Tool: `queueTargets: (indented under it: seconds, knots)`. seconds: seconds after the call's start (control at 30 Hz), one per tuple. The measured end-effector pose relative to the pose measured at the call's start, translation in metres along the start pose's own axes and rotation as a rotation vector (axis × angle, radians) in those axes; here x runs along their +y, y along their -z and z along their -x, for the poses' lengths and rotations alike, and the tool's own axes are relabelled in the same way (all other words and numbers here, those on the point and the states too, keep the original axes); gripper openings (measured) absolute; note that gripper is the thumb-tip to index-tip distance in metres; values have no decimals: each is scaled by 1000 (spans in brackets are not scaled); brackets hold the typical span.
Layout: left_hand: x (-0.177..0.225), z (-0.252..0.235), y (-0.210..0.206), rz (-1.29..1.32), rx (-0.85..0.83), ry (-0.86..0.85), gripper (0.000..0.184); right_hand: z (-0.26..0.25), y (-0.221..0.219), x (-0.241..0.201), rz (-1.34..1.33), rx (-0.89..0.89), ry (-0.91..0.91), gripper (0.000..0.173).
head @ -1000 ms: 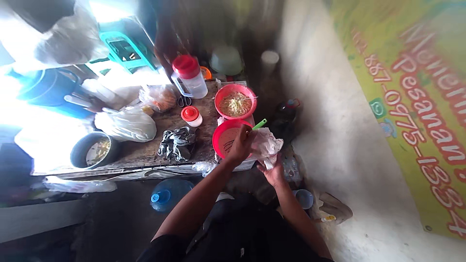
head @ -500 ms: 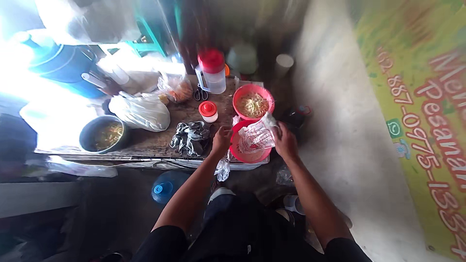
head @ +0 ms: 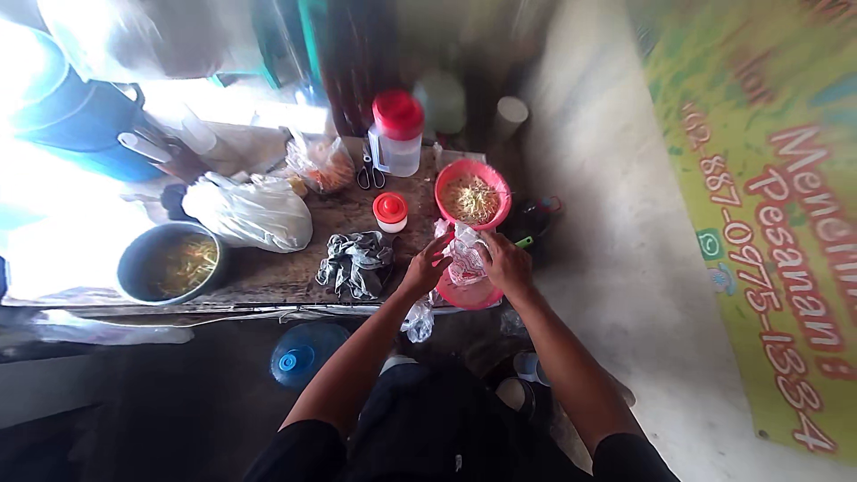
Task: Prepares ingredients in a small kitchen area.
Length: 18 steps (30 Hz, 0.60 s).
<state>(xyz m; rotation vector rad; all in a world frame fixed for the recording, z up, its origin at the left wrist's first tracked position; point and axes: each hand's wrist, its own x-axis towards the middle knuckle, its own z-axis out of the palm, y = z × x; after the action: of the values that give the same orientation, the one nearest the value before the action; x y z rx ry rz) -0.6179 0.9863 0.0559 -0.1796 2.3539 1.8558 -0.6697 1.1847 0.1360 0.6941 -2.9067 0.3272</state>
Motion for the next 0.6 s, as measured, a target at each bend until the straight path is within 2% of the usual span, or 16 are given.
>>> queueTargets:
  seconds: [0.1, 0.2, 0.27, 0.4, 0.53, 0.6]
  knots:
    - [3, -10, 4, 62, -51, -59, 61, 1, -6, -6, 29, 26, -9, 32]
    - [-3, -19, 2, 126, -73, -91, 61, 5, -11, -11, 15, -25, -4, 32]
    - [-3, -22, 1, 165, -64, -127, 55, 7, -12, -10, -37, -39, -39, 33]
    - [-4, -20, -4, 347, -53, -146, 40, 20, -3, -1, -396, 6, -121, 43]
    - [-8, -18, -7, 456, -5, -103, 40, 41, 0, 16, -674, 115, -325, 37]
    - [-9, -15, -8, 462, 10, -93, 41, 50, -6, 22, -697, 160, -369, 33]
